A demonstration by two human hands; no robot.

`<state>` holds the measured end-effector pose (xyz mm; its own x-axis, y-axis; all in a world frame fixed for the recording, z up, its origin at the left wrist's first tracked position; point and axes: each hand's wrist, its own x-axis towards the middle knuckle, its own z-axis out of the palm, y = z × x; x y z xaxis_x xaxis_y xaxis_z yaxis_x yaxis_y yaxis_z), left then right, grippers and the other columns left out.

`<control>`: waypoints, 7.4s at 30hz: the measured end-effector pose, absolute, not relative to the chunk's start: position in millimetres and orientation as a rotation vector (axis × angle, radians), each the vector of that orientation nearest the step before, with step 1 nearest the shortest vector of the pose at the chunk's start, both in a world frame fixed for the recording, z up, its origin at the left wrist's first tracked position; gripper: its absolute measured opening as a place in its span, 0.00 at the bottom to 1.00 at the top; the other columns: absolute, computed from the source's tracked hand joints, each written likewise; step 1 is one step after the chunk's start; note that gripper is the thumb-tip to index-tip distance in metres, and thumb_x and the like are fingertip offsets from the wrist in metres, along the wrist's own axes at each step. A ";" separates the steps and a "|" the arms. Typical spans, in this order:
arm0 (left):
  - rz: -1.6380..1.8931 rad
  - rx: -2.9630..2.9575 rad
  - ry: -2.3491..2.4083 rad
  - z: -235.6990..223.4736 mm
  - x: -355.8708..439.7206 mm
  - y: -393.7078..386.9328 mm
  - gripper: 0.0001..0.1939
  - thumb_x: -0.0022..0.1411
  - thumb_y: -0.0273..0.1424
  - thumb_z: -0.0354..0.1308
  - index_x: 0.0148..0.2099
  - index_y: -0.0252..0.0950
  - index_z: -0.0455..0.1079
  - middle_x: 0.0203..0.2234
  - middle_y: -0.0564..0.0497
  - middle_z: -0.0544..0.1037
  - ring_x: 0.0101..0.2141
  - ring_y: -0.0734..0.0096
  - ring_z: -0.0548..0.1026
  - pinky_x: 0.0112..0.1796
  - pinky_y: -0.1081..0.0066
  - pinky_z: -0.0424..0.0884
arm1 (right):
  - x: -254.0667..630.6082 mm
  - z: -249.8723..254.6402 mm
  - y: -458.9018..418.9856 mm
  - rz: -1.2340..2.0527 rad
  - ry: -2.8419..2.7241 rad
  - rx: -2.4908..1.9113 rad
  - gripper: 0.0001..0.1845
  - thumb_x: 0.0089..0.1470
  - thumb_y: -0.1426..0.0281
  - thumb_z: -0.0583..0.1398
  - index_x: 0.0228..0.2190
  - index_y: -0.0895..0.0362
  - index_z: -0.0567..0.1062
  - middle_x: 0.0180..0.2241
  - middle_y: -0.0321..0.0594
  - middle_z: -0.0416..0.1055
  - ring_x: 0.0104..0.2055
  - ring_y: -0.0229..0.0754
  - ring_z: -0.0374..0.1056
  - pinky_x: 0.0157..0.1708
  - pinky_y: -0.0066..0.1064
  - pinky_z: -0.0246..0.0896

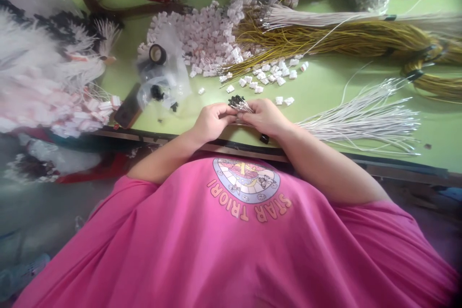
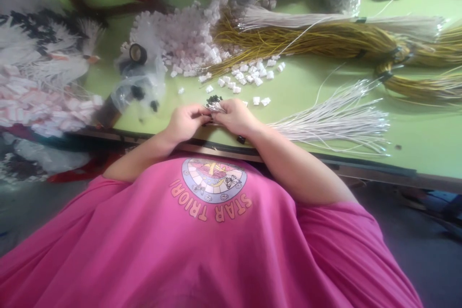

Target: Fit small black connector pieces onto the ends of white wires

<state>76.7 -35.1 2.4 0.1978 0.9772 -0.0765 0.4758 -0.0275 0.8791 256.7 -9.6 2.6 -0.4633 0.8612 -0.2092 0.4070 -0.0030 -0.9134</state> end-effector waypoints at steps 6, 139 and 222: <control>0.584 1.873 1.387 8.8 57.4 -24.6 0.08 0.55 0.29 0.60 0.39 0.36 0.76 0.35 0.50 0.78 0.35 0.69 0.74 0.40 0.67 0.70 | 256.2 1.6 -10.6 1.319 -1.872 -1.332 0.11 0.46 0.64 0.58 0.24 0.60 0.74 0.21 0.33 0.62 0.27 0.35 0.56 0.28 0.28 0.50; 0.629 1.975 1.418 6.7 56.3 -33.2 0.09 0.58 0.31 0.58 0.41 0.36 0.76 0.35 0.48 0.78 0.34 0.69 0.74 0.40 0.68 0.70 | 259.3 9.2 -10.2 1.385 -1.816 -1.349 0.12 0.45 0.63 0.61 0.20 0.59 0.71 0.20 0.33 0.61 0.25 0.34 0.56 0.26 0.28 0.49; 0.532 1.883 1.604 14.7 18.8 -14.3 0.15 0.52 0.29 0.62 0.44 0.37 0.75 0.34 0.49 0.77 0.31 0.70 0.71 0.39 0.67 0.67 | 263.2 21.2 -8.1 1.346 -1.871 -1.412 0.10 0.42 0.65 0.61 0.18 0.60 0.69 0.17 0.32 0.58 0.23 0.33 0.54 0.24 0.29 0.47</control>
<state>18.8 -14.3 14.7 0.1883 0.9789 -0.0793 0.7373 -0.0876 0.6698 263.2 -8.1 21.2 -0.3852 0.9005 -0.2016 0.4775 0.0076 -0.8786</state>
